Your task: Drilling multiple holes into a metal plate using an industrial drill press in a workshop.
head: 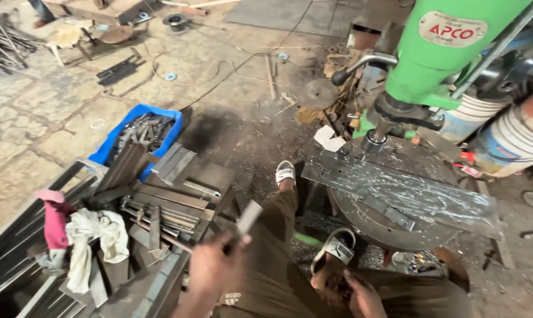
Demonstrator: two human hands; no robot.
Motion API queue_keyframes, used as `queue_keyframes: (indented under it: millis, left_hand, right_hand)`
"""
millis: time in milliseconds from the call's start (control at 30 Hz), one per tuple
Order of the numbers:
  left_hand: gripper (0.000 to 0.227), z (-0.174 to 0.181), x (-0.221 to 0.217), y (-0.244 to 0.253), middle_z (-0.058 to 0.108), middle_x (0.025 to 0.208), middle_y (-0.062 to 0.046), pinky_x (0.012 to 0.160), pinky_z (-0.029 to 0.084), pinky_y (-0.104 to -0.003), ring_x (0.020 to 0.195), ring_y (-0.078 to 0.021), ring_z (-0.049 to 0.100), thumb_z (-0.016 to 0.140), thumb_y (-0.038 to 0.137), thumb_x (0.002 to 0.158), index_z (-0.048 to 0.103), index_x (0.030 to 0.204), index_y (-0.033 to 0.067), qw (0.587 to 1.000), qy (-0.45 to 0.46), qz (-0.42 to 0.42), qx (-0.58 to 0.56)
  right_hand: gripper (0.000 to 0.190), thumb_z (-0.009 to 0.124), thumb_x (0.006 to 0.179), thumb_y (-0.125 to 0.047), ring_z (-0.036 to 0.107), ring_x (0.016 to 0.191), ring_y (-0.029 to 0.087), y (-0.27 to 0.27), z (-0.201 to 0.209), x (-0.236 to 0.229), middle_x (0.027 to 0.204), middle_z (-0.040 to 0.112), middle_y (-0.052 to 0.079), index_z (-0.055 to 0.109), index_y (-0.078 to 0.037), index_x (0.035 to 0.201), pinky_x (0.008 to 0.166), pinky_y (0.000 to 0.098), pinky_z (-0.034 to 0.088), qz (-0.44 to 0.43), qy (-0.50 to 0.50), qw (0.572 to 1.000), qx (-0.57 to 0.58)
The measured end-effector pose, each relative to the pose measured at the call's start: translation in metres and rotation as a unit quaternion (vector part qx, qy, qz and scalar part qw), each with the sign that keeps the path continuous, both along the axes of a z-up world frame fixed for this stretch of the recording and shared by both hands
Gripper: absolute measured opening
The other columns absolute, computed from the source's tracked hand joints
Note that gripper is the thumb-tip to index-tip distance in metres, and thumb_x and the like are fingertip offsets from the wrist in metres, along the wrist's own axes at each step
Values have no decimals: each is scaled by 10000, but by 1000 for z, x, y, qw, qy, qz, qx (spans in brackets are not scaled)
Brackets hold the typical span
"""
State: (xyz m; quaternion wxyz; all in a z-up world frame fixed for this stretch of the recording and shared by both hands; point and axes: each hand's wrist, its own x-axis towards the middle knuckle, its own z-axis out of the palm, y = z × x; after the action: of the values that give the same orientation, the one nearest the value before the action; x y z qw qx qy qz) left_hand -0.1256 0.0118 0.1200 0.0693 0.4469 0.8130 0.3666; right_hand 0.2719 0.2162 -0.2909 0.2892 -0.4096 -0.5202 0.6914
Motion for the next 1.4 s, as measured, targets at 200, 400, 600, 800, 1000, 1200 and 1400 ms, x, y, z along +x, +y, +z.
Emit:
queue_keyframes:
  millis: [200, 400, 600, 800, 1000, 1200, 1400]
  left_hand:
    - [475, 18, -122, 20, 762, 768, -70, 532, 577, -446, 537, -285, 726, 565, 583, 992, 763, 1014, 151, 981, 165, 37, -92]
    - [531, 0, -199, 48, 769, 911, -195, 761, 609, -491, 854, -394, 752, 611, 666, 901, 777, 1149, 227, 931, 241, 147, -230]
    - [544, -56, -236, 73, 781, 1000, -176, 827, 612, -475, 940, -368, 763, 620, 655, 914, 779, 1104, 171, 912, 236, 144, -302]
    - [525, -63, -232, 96, 780, 960, -165, 828, 616, -459, 927, -365, 763, 608, 639, 941, 763, 1041, 148, 912, 235, 112, -318]
    - [523, -80, -233, 110, 767, 1001, -174, 842, 603, -470, 974, -361, 746, 618, 636, 919, 733, 1078, 151, 916, 217, 63, -331]
    - [499, -88, -239, 102, 765, 1027, -156, 874, 598, -456, 1004, -344, 745, 649, 611, 902, 733, 1057, 143, 897, 266, 22, -352]
    - [454, -72, -232, 103, 748, 1055, -171, 875, 579, -491, 1029, -381, 719, 661, 554, 908, 695, 1090, 140, 928, 228, 32, -293]
  right_hand:
    - [356, 597, 960, -186, 661, 1075, 228, -23, 51, -32, 1164, 694, 132, 654, 37, 1231, 956, 344, 491, -28, 46, 992, -114]
    - [316, 687, 917, -230, 707, 812, 254, -34, 84, -44, 920, 749, 142, 703, 37, 1085, 723, 408, 551, -113, 105, 961, -230]
    - [334, 713, 917, -292, 645, 668, 188, -40, 91, -43, 806, 725, 95, 739, 17, 1038, 555, 335, 465, -71, 62, 971, -222]
    - [343, 696, 922, -307, 605, 664, 163, -44, 134, -52, 813, 697, 63, 769, -24, 1102, 583, 327, 478, -71, 0, 960, -269]
    - [332, 681, 943, -236, 643, 744, 169, -41, 105, -51, 894, 739, 88, 758, 3, 1160, 676, 324, 511, -97, -16, 960, -263]
    - [299, 673, 953, -222, 618, 719, 158, -39, 100, -49, 868, 733, 73, 757, -3, 1138, 616, 313, 465, -59, -3, 964, -259]
    - [316, 653, 946, -262, 626, 713, 159, -42, 131, -56, 852, 719, 62, 734, -13, 1122, 596, 315, 461, -44, -3, 964, -263]
